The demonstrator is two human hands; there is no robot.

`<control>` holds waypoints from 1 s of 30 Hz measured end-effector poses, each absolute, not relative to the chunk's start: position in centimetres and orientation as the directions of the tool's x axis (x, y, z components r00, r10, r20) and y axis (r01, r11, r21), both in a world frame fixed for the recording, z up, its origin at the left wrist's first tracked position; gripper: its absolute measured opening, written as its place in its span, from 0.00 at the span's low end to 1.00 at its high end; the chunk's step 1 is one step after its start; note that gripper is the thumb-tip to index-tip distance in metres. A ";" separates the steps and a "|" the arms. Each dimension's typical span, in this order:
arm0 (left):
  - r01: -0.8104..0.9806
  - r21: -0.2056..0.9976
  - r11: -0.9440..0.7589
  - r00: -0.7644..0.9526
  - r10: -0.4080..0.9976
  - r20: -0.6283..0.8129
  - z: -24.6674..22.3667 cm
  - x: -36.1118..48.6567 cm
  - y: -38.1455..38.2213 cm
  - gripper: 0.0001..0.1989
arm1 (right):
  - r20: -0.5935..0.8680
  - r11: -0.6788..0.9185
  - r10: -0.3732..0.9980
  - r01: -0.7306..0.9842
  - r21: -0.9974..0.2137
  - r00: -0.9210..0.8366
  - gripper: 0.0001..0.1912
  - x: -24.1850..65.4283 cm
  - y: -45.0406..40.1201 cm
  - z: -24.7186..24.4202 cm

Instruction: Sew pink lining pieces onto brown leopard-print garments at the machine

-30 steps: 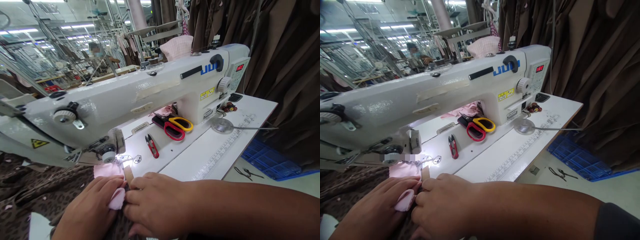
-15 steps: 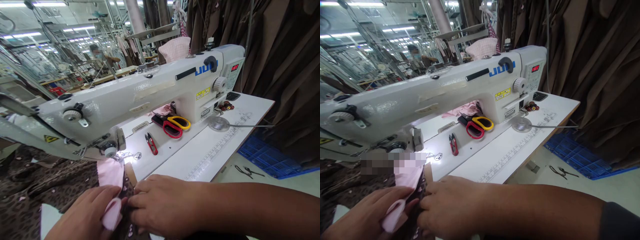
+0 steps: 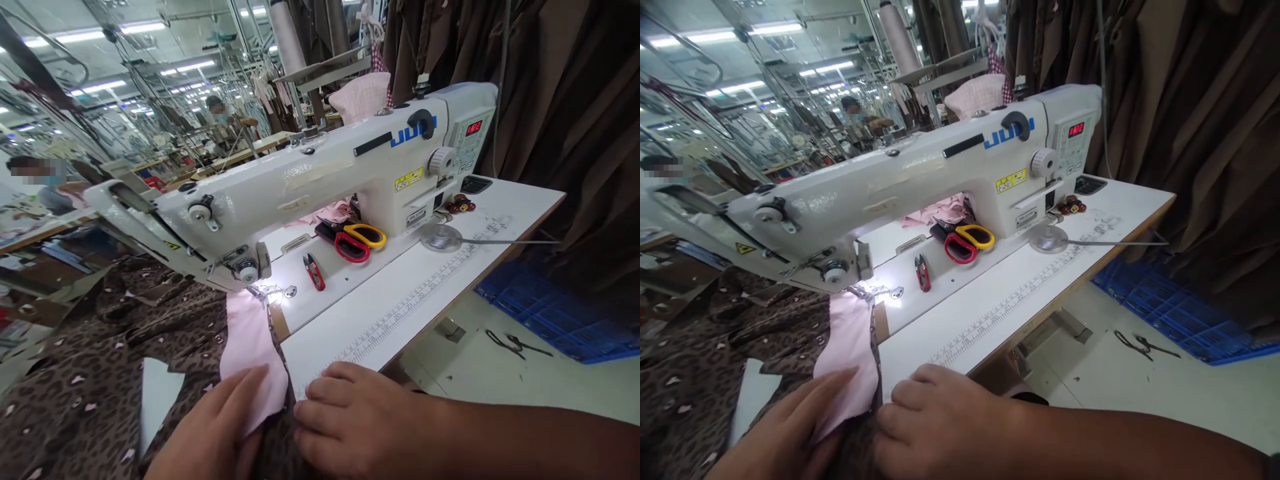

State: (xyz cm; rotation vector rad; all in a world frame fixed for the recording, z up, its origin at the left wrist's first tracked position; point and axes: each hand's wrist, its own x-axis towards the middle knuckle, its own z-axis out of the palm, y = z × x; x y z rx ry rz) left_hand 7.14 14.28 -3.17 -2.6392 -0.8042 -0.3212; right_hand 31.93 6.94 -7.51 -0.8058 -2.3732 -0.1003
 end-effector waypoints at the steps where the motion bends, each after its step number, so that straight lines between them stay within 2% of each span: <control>1: 0.556 -0.275 -0.784 0.823 0.473 0.316 -3.0 7.7 14.0 0.16 | 0.559 0.809 0.537 0.572 -0.132 -0.631 0.11 31.9 6.8 -7.3; 4: 0.509 -0.225 -0.831 0.832 0.407 0.376 -2.5 9.4 13.2 0.12 | 0.514 0.801 0.563 0.581 -0.145 -0.647 0.09 32.1 6.6 -6.6; 8: 0.603 -0.074 -0.794 0.725 0.507 0.466 -1.6 10.1 12.7 0.16 | 0.504 0.795 0.571 0.590 -0.141 -0.648 0.08 31.6 6.8 -6.4; 10: 0.642 -0.038 -0.766 0.684 0.550 0.480 -1.3 9.6 12.6 0.15 | 0.499 0.783 0.587 0.604 -0.150 -0.638 0.08 31.3 6.9 -6.4; 12: 0.626 -0.063 -0.777 0.704 0.528 0.475 -1.3 9.0 12.4 0.16 | 0.479 0.769 0.612 0.613 -0.179 -0.629 0.08 31.1 7.0 -6.2; 16: 0.524 -0.198 -0.828 0.808 0.410 0.424 -2.6 8.1 12.3 0.17 | 0.397 0.766 0.634 0.608 -0.209 -0.664 0.11 31.5 7.1 -5.5; 21: 0.554 -0.189 -0.811 0.780 0.426 0.458 -3.7 8.2 13.7 0.15 | 0.338 0.753 0.651 0.635 -0.174 -0.680 0.22 31.9 7.4 -4.4; 23: 0.572 -0.179 -0.801 0.765 0.442 0.468 -3.2 8.3 13.7 0.15 | 0.328 0.745 0.660 0.643 -0.175 -0.676 0.20 32.0 7.5 -4.2; 26: 0.592 -0.136 -0.794 0.747 0.477 0.464 -2.4 7.9 12.5 0.14 | 0.342 0.770 0.635 0.606 -0.200 -0.693 0.10 32.3 7.5 -4.4; 30: 0.543 -0.148 -0.827 0.785 0.436 0.440 -2.5 7.6 11.4 0.15 | 0.388 0.786 0.616 0.568 -0.244 -0.686 0.04 32.4 7.6 -5.1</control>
